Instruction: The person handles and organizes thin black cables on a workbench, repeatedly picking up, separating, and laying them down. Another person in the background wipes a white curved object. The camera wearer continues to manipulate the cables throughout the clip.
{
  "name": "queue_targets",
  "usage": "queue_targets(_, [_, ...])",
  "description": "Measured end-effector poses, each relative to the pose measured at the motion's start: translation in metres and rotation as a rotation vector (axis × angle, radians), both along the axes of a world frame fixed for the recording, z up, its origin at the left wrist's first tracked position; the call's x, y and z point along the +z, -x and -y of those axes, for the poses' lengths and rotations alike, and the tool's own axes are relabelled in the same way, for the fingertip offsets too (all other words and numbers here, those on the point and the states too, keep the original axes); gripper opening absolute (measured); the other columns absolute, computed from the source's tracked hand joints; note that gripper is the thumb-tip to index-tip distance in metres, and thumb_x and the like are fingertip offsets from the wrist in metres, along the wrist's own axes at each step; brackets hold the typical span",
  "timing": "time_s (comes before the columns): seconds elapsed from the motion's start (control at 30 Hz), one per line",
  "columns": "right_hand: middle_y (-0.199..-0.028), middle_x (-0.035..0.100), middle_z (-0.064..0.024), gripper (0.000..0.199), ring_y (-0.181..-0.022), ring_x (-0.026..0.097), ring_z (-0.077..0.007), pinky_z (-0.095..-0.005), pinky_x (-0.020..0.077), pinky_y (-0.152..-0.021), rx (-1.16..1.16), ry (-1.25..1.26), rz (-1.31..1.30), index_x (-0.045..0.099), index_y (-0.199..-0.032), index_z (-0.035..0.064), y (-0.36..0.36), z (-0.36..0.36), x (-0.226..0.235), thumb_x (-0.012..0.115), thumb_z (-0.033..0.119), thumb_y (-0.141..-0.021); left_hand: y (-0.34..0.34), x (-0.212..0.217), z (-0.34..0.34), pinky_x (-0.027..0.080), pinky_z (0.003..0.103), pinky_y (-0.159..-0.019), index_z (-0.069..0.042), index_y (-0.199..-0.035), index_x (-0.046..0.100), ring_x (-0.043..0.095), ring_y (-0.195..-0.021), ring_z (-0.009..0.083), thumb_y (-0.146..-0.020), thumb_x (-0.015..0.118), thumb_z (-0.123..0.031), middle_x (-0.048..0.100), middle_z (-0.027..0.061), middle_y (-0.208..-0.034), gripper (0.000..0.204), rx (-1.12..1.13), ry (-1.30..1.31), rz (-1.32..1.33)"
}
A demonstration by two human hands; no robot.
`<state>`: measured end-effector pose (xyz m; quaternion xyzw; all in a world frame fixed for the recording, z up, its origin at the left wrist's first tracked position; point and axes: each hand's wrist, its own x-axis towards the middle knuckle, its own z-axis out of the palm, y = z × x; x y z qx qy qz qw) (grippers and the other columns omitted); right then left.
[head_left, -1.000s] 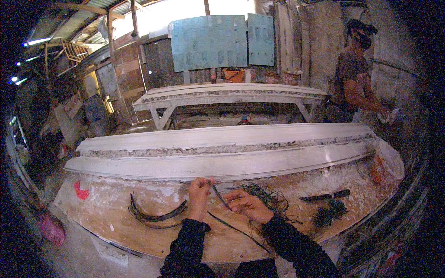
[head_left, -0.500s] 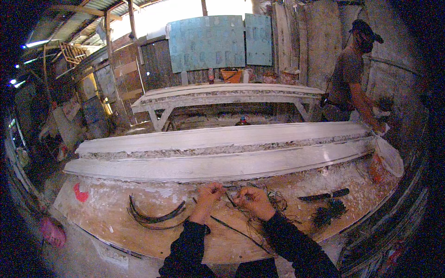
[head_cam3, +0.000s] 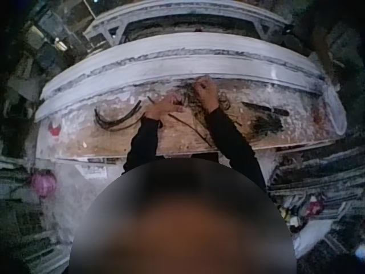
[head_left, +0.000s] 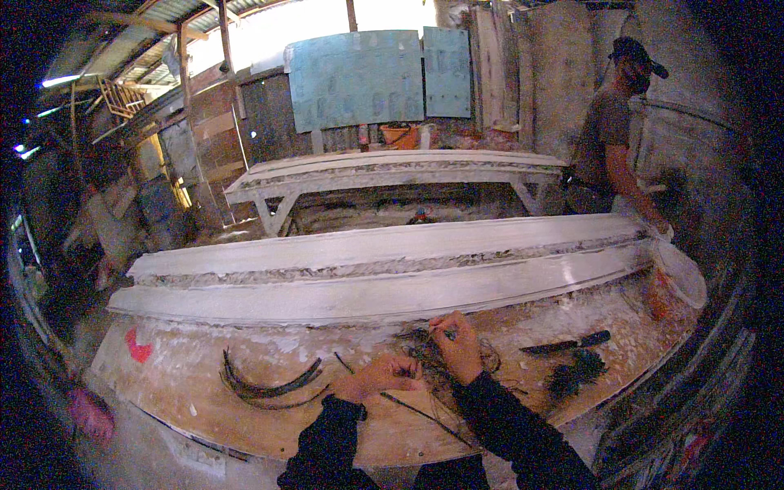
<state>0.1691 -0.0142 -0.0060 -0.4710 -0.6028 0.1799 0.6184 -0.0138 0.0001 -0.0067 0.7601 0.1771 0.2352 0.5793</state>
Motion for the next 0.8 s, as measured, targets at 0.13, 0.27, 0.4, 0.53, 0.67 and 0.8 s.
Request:
queue_targets(0.13, [-0.080,0.057,-0.0062,0.007,-0.078,0.053,-0.0162,-0.0279,0.0417,-0.074,0.019,-0.027,-0.125,0.051,-0.076,0.0047,-0.001,0.002,0.008,0.058,0.004,-0.074,0.001,-0.001,0.000,0.032,0.021,-0.057,-0.010,-0.067,0.049,0.037,-0.060,0.0060,-0.075,0.062,-0.024,0.039,-0.0067,-0.062,0.021,0.252,0.085,0.163])
queue_targets(0.27, [-0.079,0.058,-0.0044,0.008,-0.078,0.054,-0.0146,-0.0272,0.0422,-0.073,-0.055,0.046,-0.015,0.055,-0.078,0.0037,0.002,0.005,0.011,0.061,0.009,-0.075,0.006,-0.008,-0.017,0.030,0.022,-0.053,-0.011,-0.062,0.042,0.034,-0.057,0.0060,-0.074,0.058,-0.015,0.035,-0.0066,-0.060,0.020,0.633,0.010,0.134])
queue_targets(0.4, [-0.078,0.059,-0.0033,0.010,-0.077,0.054,-0.0138,-0.0267,0.0422,-0.073,0.044,0.078,-0.006,0.061,-0.078,0.0038,0.007,0.008,0.009,0.064,0.013,-0.074,0.004,-0.011,-0.026,0.030,0.022,-0.050,-0.011,-0.062,0.044,0.036,-0.056,0.0068,-0.073,0.056,-0.009,0.039,-0.0051,-0.060,0.016,0.919,0.051,0.312])
queue_targets(0.53, [-0.083,0.059,-0.0045,0.011,-0.080,0.054,-0.0152,-0.0284,0.0419,-0.076,0.282,0.227,-0.005,0.063,-0.081,0.0050,0.006,0.013,0.010,0.065,0.014,-0.074,0.008,-0.004,-0.025,0.033,0.021,-0.051,-0.010,-0.064,0.046,0.040,-0.056,0.0076,-0.074,0.056,-0.009,0.044,-0.0033,-0.062,0.015,1.101,0.129,0.465])
queue_targets(0.67, [-0.097,0.056,-0.0072,0.013,-0.093,0.051,-0.0179,-0.0312,0.0390,-0.083,0.780,0.339,-0.074,0.063,-0.082,0.0060,0.011,0.016,0.014,0.066,0.012,-0.072,0.018,-0.002,-0.030,0.037,0.021,-0.054,-0.007,-0.068,0.050,0.046,-0.060,0.0084,-0.076,0.062,-0.015,0.054,-0.0002,-0.067,0.016,1.195,0.030,0.190])
queue_targets(0.8, [-0.104,0.052,-0.0077,0.014,-0.100,0.047,-0.0206,-0.0324,0.0360,-0.088,0.889,0.286,0.098,0.064,-0.083,0.0075,0.016,0.022,0.017,0.066,0.011,-0.069,0.014,-0.010,-0.035,0.040,0.022,-0.054,-0.005,-0.069,0.056,0.049,-0.059,0.0093,-0.068,0.072,-0.018,0.057,0.0018,-0.066,0.021,1.047,0.026,0.445])
